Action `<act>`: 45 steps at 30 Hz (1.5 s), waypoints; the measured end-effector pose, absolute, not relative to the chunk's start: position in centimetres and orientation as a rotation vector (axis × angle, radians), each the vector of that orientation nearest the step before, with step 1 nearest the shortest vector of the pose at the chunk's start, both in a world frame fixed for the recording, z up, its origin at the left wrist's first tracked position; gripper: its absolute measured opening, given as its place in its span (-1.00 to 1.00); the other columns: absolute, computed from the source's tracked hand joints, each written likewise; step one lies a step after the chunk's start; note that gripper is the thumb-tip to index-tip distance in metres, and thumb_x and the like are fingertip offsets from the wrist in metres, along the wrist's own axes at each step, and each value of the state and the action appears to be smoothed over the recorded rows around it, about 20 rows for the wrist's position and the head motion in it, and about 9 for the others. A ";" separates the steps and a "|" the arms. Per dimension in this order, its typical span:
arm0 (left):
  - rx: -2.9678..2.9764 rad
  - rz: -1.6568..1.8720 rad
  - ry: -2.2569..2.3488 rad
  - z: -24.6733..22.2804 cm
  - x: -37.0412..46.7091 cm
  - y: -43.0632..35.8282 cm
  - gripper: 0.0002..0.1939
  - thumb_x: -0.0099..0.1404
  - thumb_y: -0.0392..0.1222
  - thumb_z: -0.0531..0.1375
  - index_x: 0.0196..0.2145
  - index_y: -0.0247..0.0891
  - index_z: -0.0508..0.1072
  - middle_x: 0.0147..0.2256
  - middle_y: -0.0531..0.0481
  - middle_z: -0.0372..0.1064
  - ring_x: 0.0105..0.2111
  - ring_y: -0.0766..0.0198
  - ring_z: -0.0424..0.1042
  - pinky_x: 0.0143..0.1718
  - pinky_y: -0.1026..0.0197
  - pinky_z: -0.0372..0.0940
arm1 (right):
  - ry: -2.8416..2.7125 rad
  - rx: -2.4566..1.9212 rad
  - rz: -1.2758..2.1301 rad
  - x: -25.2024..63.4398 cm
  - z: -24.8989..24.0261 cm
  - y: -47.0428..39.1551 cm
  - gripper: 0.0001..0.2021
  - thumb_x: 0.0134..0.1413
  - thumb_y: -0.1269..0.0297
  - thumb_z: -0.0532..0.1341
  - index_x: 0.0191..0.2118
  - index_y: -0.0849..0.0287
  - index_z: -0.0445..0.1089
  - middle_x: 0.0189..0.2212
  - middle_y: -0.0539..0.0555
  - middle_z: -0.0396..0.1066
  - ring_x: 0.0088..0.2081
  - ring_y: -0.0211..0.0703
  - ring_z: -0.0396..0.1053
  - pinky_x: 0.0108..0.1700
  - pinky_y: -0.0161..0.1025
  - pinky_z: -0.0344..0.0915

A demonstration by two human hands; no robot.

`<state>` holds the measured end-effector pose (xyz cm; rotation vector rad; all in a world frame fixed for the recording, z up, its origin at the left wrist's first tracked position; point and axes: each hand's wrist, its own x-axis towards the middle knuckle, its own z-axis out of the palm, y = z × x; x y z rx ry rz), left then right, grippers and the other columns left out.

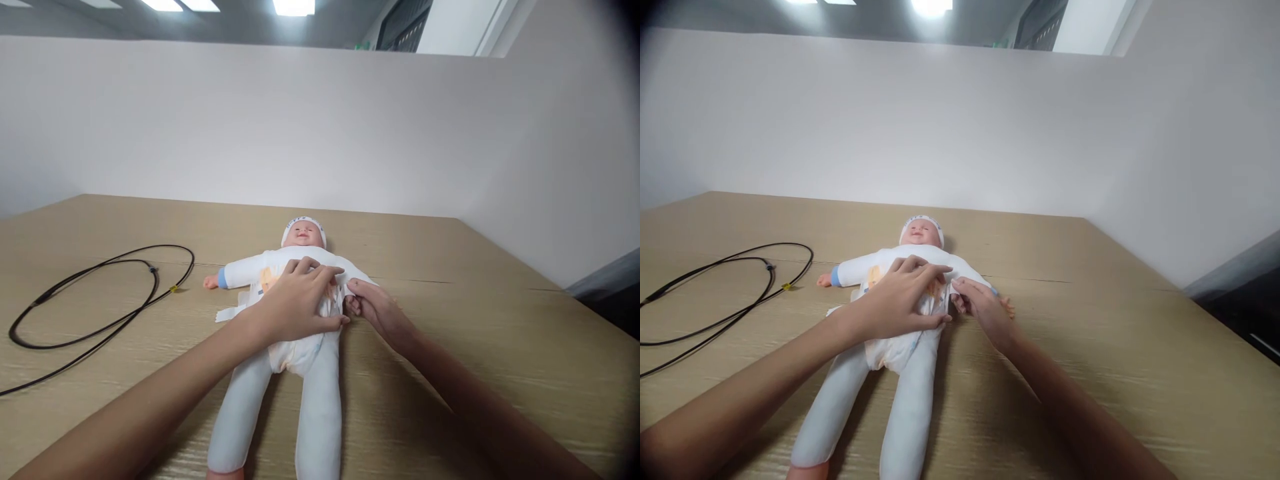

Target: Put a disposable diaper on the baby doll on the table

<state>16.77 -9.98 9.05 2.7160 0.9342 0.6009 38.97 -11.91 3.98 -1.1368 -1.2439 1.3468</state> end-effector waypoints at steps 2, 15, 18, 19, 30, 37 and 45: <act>2.717 0.608 0.934 9.1 16.8 -10.0 -0.30 0.39 0.17 0.32 0.35 -0.15 0.30 0.16 -0.18 0.55 0.24 -0.21 0.32 0.28 -0.27 0.19 | -1.272 -1.145 1.330 38.9 3.6 -11.8 -0.53 0.15 -0.20 0.37 -0.45 0.08 0.32 -0.48 -0.01 0.26 -0.40 -0.14 0.16 -0.27 -0.14 0.21; 2.732 0.623 0.951 9.2 16.8 -10.3 -0.32 0.40 0.13 0.34 0.33 -0.22 0.35 0.14 -0.21 0.56 0.22 -0.16 0.34 0.27 -0.22 0.21 | -1.315 -1.108 1.291 38.0 2.0 -12.0 -0.50 0.11 -0.29 0.43 -0.35 0.07 0.40 -0.41 -0.03 0.29 -0.33 -0.15 0.22 -0.27 -0.18 0.21; 2.728 0.621 0.955 9.2 16.8 -10.2 -0.32 0.39 0.13 0.35 0.33 -0.21 0.35 0.15 -0.22 0.56 0.22 -0.17 0.34 0.27 -0.22 0.21 | -1.301 -1.106 1.305 37.9 1.8 -11.9 -0.50 0.11 -0.29 0.43 -0.34 0.08 0.40 -0.39 -0.02 0.30 -0.33 -0.14 0.22 -0.27 -0.17 0.20; 2.726 0.621 0.955 9.3 16.8 -10.2 -0.32 0.39 0.13 0.35 0.32 -0.20 0.35 0.15 -0.22 0.57 0.23 -0.18 0.35 0.27 -0.22 0.21 | -1.297 -1.107 1.311 37.9 1.8 -11.9 -0.51 0.11 -0.28 0.43 -0.35 0.08 0.40 -0.40 -0.02 0.30 -0.34 -0.14 0.21 -0.28 -0.17 0.19; 2.736 0.630 0.950 9.2 16.8 -10.2 -0.41 0.42 0.14 0.32 0.27 -0.15 0.39 0.14 -0.19 0.56 0.21 -0.18 0.36 0.25 -0.23 0.23 | -1.252 -1.077 1.344 37.9 1.9 -12.5 -0.55 0.16 -0.23 0.40 -0.33 0.08 0.40 -0.39 -0.02 0.29 -0.32 -0.13 0.22 -0.23 -0.16 0.20; 2.720 0.604 0.942 9.4 16.8 -10.3 -0.42 0.42 0.12 0.32 0.27 -0.18 0.39 0.18 -0.16 0.56 0.22 -0.19 0.33 0.29 -0.25 0.20 | -1.240 -1.083 1.307 37.7 1.6 -12.4 -0.55 0.11 -0.22 0.45 -0.32 0.08 0.41 -0.42 -0.05 0.26 -0.35 -0.17 0.17 -0.25 -0.18 0.18; 2.752 0.642 0.948 9.0 16.8 -10.2 -0.41 0.43 0.14 0.30 0.28 -0.16 0.38 0.10 -0.18 0.58 0.20 -0.18 0.35 0.24 -0.24 0.23 | -1.148 -1.075 1.254 36.7 0.9 -12.7 -0.54 0.10 -0.23 0.45 -0.27 0.06 0.40 -0.37 -0.04 0.25 -0.32 -0.15 0.18 -0.25 -0.19 0.21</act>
